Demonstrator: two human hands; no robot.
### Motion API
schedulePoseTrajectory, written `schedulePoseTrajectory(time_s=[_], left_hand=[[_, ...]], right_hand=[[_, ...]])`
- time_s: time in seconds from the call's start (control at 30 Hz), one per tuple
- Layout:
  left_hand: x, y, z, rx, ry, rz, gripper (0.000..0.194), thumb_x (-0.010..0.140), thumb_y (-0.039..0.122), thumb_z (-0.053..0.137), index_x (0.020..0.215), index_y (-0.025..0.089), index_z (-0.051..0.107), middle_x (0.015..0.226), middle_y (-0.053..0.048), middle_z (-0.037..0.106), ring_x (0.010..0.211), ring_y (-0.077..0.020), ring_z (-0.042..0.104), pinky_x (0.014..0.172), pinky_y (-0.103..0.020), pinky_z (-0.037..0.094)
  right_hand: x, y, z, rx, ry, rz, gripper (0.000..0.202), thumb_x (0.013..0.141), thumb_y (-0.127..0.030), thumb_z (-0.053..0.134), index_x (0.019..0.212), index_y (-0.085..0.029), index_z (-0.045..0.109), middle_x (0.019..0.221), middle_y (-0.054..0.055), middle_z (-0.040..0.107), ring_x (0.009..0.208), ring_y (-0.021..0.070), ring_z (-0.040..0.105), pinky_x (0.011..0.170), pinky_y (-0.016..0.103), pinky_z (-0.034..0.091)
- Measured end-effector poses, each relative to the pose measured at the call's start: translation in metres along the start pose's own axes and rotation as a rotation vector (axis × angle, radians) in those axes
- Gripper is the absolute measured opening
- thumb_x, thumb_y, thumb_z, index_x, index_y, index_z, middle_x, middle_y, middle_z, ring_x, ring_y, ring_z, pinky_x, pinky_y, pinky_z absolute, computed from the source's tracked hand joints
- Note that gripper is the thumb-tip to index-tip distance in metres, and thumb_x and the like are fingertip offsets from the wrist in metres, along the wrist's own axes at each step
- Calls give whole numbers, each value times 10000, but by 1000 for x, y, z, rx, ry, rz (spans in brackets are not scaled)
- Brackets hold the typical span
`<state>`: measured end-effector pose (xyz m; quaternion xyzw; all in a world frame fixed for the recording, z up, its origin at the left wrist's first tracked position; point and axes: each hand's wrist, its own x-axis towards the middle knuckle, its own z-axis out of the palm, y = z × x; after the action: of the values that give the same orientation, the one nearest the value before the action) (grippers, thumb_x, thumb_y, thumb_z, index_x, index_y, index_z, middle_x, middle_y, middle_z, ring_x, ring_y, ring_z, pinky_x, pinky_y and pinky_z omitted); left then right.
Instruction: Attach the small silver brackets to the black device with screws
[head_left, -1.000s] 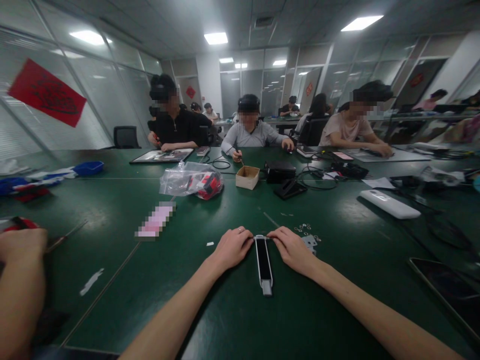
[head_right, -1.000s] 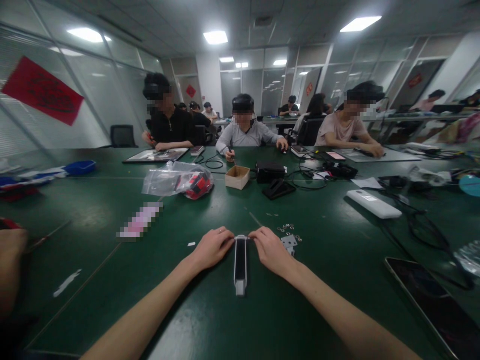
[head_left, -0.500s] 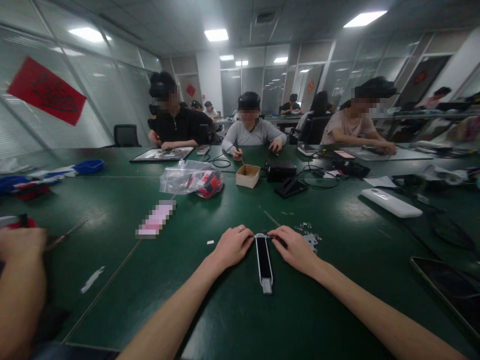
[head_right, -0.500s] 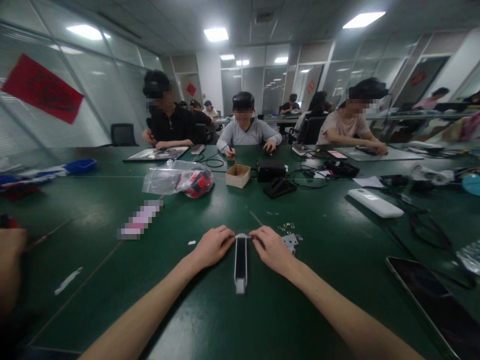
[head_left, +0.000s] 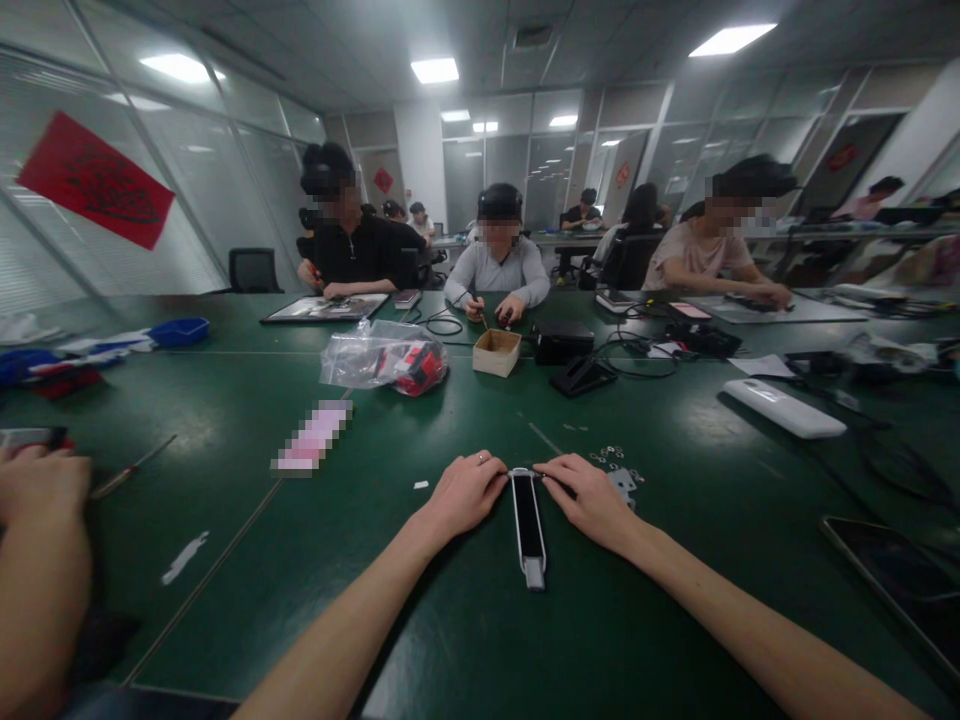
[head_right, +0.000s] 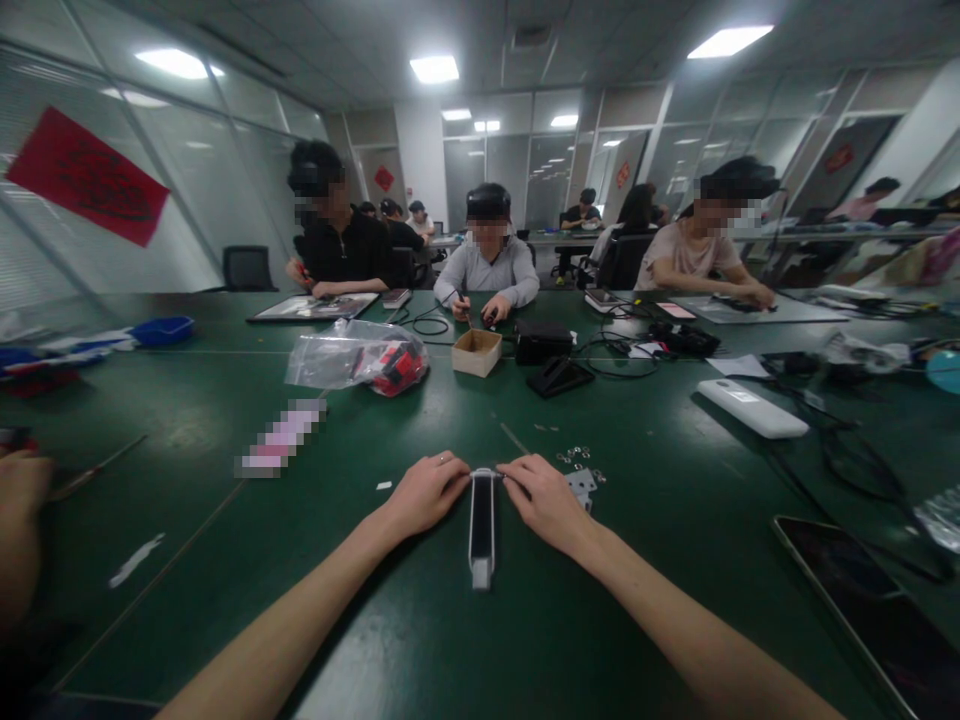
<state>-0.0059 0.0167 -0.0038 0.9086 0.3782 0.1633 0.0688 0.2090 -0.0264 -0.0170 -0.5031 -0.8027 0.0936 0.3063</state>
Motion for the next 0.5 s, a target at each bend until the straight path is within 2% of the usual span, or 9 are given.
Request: schedulePoseTrajectory(time_s=[0.3,0.5], left_hand=[[0,-1,2,-2,3,12,178,928,253,421,966,203,588,916,-23,599,811,-156,578,730,-268,438],[1,-1,2,-5,-6,4,183,931,255,416,965,206,589,918,-27,598,827,-156,578,740,-262,433]], right_hand=[[0,0,0,54,22,19,288,889,-192,462,1150,-183,583,1016,82,651,929,199,599,825,391,515],[0,-2,-1,72,25,47,219,862,-185,490,1054,-184,595,965,73,639,884,197,601,793,385,517]])
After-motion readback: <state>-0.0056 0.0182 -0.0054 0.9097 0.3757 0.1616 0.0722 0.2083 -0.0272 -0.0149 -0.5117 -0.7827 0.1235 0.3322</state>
